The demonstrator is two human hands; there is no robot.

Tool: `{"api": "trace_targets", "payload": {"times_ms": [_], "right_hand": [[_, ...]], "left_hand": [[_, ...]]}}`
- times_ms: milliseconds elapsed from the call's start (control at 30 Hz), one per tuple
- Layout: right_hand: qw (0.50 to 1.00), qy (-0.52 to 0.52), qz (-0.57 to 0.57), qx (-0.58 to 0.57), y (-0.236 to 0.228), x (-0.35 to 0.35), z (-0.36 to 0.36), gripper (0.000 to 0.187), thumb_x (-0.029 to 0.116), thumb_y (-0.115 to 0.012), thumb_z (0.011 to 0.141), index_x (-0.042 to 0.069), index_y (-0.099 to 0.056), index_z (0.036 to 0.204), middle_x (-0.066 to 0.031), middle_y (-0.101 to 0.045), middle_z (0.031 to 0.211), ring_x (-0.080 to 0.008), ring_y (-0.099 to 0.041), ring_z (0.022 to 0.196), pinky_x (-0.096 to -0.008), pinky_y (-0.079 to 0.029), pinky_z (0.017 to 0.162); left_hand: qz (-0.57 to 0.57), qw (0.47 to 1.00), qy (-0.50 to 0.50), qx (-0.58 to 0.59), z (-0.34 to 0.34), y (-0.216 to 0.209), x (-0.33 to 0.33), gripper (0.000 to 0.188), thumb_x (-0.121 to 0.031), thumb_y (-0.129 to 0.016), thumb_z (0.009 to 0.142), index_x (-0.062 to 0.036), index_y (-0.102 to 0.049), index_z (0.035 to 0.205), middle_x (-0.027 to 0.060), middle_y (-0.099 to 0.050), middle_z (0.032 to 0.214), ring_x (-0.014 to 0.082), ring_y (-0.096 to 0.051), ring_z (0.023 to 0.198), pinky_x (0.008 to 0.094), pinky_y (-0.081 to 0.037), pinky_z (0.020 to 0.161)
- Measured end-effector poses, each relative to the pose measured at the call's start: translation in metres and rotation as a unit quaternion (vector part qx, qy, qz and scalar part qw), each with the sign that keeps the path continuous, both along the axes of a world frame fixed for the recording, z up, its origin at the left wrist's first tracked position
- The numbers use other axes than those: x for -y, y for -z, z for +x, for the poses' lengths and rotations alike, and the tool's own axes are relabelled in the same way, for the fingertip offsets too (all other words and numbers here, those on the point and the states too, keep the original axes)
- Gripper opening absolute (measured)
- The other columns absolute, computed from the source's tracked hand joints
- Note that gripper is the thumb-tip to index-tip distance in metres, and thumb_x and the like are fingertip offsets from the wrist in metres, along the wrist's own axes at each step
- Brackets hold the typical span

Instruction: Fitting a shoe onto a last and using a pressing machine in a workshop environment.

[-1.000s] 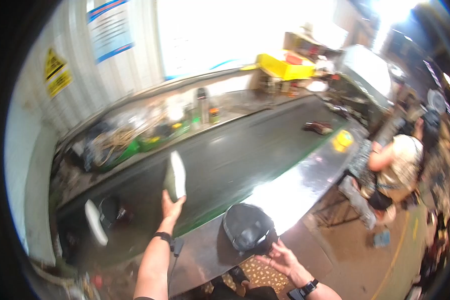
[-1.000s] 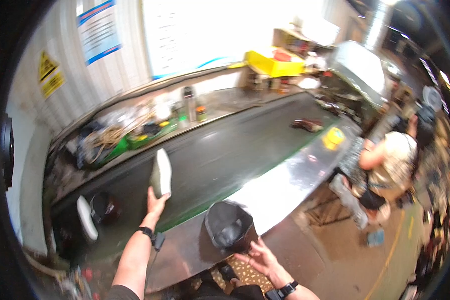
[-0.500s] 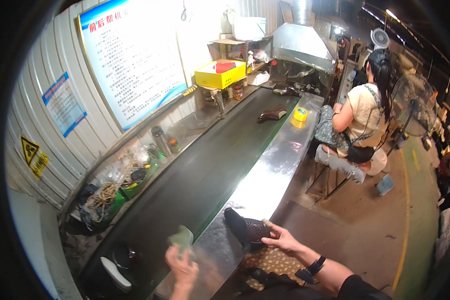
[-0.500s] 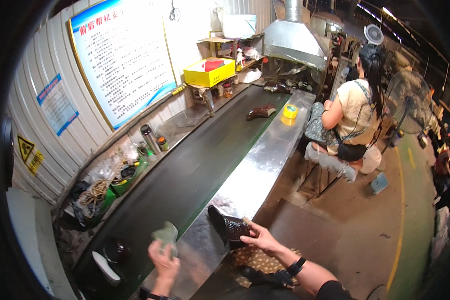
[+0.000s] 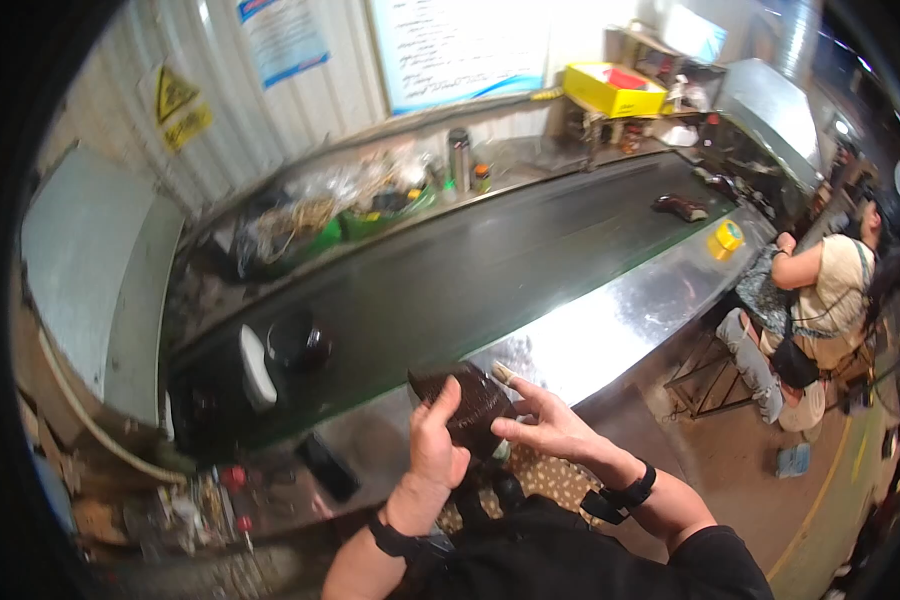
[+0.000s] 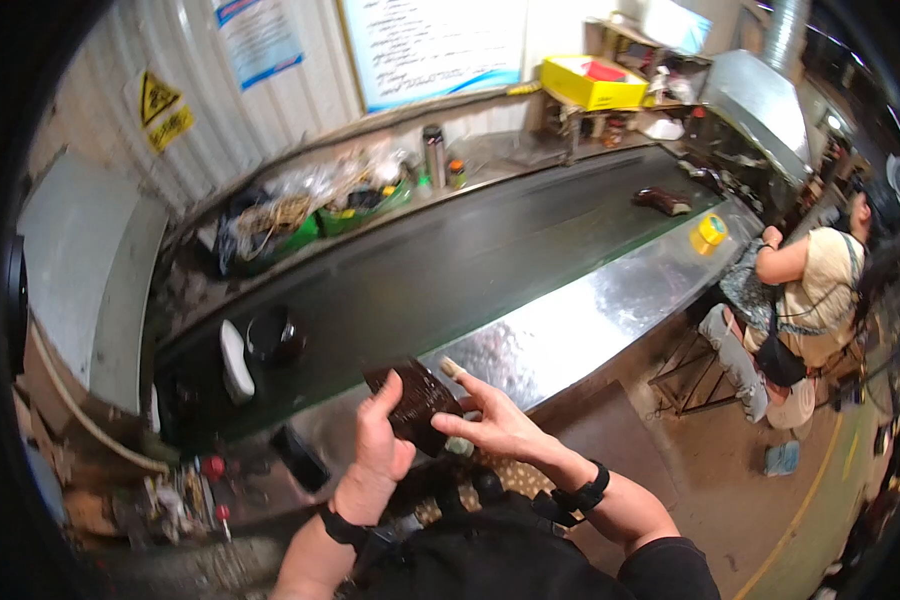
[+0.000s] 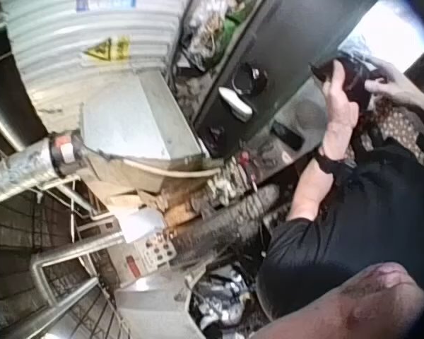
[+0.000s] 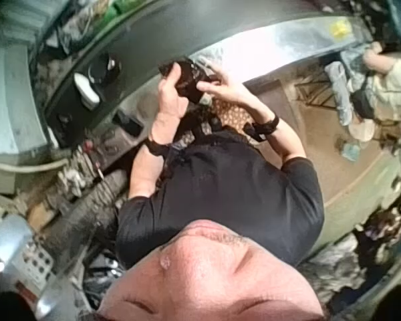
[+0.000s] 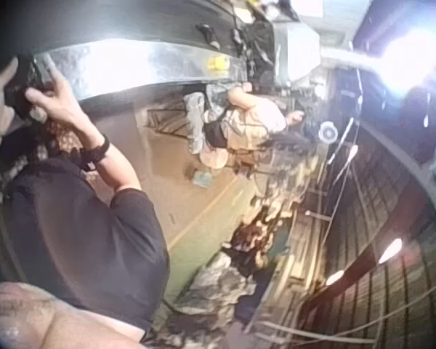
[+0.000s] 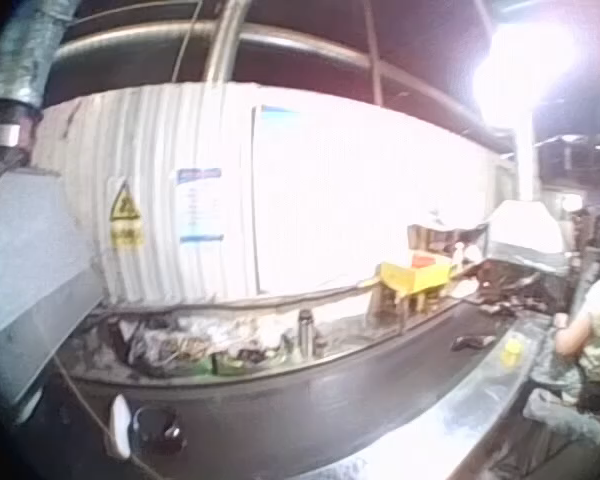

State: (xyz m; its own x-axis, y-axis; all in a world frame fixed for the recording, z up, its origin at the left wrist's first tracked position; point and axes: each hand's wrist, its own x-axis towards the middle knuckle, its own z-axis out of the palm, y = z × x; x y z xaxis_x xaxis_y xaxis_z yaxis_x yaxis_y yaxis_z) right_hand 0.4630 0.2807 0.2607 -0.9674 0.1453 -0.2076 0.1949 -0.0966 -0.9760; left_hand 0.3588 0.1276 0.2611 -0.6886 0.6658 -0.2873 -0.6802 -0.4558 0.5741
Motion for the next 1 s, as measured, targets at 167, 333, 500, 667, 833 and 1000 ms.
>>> {"api": "trace_targets", "payload": {"times_ms": [167,333,500,667,833,1000], "right_hand": [[0.957,-0.057,0.238,-0.155,-0.027,0.029,0.001,0.099,0.025,-0.085,0.083,0.001,-0.024,0.157,-0.015,-0.066,0.095,-0.0165,-0.063,0.08,-0.0323,-0.052,0.072],[0.938,-0.146,0.256,-0.181,-0.061,0.039,0.015,0.091,0.02,-0.081,0.086,0.004,-0.026,0.157,-0.017,-0.059,0.099,-0.03,-0.057,0.079,-0.0402,-0.051,0.071],[0.952,-0.158,0.231,-0.126,-0.056,0.032,0.004,0.083,0.016,-0.08,0.087,0.006,-0.032,0.154,-0.0135,-0.055,0.076,-0.0263,-0.049,0.067,-0.0358,-0.048,0.068],[0.944,-0.15,0.243,-0.163,-0.044,0.039,0.0,0.086,0.015,-0.08,0.087,0.006,-0.029,0.156,-0.0133,-0.058,0.076,-0.0199,-0.051,0.066,-0.0324,-0.047,0.066],[0.979,-0.097,0.082,-0.16,-0.057,0.065,-0.006,0.092,0.016,-0.079,0.089,0.008,-0.02,0.16,-0.0082,-0.065,0.082,-0.0111,-0.056,0.074,-0.0267,-0.048,0.067],[0.977,-0.054,0.081,-0.188,-0.064,0.071,0.003,0.095,0.012,-0.078,0.09,0.004,-0.016,0.161,-0.0055,-0.068,0.094,-0.0083,-0.06,0.087,-0.0247,-0.053,0.073]], "left_hand": [[-0.035,0.986,-0.118,-0.11,-0.01,-0.037,0.052,0.02,-0.014,-0.058,0.102,0.0003,-0.072,0.099,0.0099,-0.073,0.099,0.0193,-0.071,0.087,0.0357,-0.058,0.082],[-0.075,0.976,-0.08,-0.19,-0.003,-0.056,0.101,0.024,-0.013,-0.06,0.102,0.0087,-0.07,0.101,0.0153,-0.074,0.098,0.0207,-0.072,0.086,0.033,-0.06,0.076],[-0.069,0.992,0.042,-0.097,-0.003,-0.064,0.119,0.025,-0.012,-0.062,0.1,0.009,-0.066,0.113,0.0178,-0.072,0.109,0.0265,-0.073,0.095,0.0401,-0.062,0.083],[-0.055,0.997,-0.025,-0.043,-0.001,-0.04,0.112,0.03,-0.019,-0.066,0.098,0.0029,-0.065,0.118,0.0147,-0.071,0.114,0.025,-0.071,0.102,0.0391,-0.06,0.089],[0.11,0.99,-0.074,0.046,0.018,-0.063,0.08,0.045,-0.039,-0.05,0.106,-0.0012,-0.06,0.128,0.0115,-0.068,0.123,0.0249,-0.068,0.108,0.0417,-0.054,0.098],[-0.077,0.989,0.028,-0.122,0.017,-0.072,0.092,0.06,-0.051,-0.039,0.106,-0.0031,-0.05,0.14,0.016,-0.063,0.132,0.0304,-0.065,0.115,0.045,-0.052,0.101]]}}
